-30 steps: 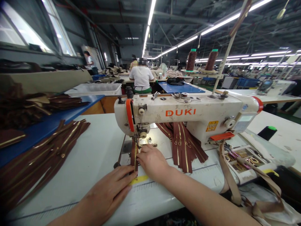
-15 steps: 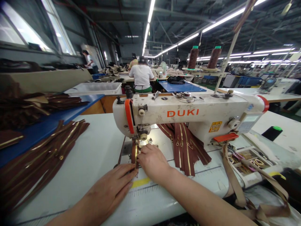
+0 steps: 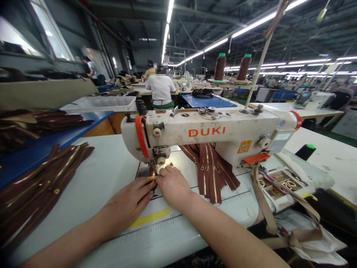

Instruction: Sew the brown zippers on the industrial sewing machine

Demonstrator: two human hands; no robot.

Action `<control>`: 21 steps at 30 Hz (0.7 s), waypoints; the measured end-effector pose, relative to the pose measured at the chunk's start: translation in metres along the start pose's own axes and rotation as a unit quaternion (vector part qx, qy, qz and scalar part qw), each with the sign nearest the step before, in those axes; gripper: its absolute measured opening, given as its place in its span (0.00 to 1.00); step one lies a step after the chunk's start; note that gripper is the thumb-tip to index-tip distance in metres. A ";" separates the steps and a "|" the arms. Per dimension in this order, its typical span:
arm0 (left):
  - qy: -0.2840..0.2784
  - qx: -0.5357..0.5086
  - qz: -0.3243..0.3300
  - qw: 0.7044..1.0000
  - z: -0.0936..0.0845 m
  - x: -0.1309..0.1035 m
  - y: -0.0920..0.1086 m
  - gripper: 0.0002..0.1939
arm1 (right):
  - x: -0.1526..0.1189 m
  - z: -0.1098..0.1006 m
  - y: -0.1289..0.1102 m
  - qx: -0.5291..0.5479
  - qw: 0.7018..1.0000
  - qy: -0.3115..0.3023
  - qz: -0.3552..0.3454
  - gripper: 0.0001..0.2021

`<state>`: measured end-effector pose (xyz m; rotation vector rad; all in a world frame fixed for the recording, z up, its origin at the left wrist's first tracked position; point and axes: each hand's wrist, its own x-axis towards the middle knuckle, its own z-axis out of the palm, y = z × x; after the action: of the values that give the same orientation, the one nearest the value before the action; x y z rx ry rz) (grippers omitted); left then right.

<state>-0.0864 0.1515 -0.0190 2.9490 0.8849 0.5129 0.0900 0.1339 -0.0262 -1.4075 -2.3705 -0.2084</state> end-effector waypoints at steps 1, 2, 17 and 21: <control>0.000 0.003 -0.001 1.000 0.000 0.000 0.000 0.16 | 0.000 0.000 0.000 -0.001 1.000 -0.001 -0.002 0.05; 0.001 0.006 -0.001 1.000 0.000 0.000 0.000 0.16 | -0.001 0.000 0.000 -0.002 1.000 -0.001 -0.006 0.05; -0.011 0.041 -0.035 0.998 0.005 -0.012 -0.004 0.21 | -0.008 0.000 -0.002 0.005 1.000 -0.008 -0.019 0.07; -0.025 0.030 -0.047 0.998 0.002 -0.005 -0.010 0.19 | -0.004 -0.001 -0.002 0.001 1.000 -0.013 -0.003 0.09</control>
<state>-0.0944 0.1572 -0.0236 2.9411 1.0458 0.4122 0.0906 0.1291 -0.0264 -1.4105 -2.3969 -0.1909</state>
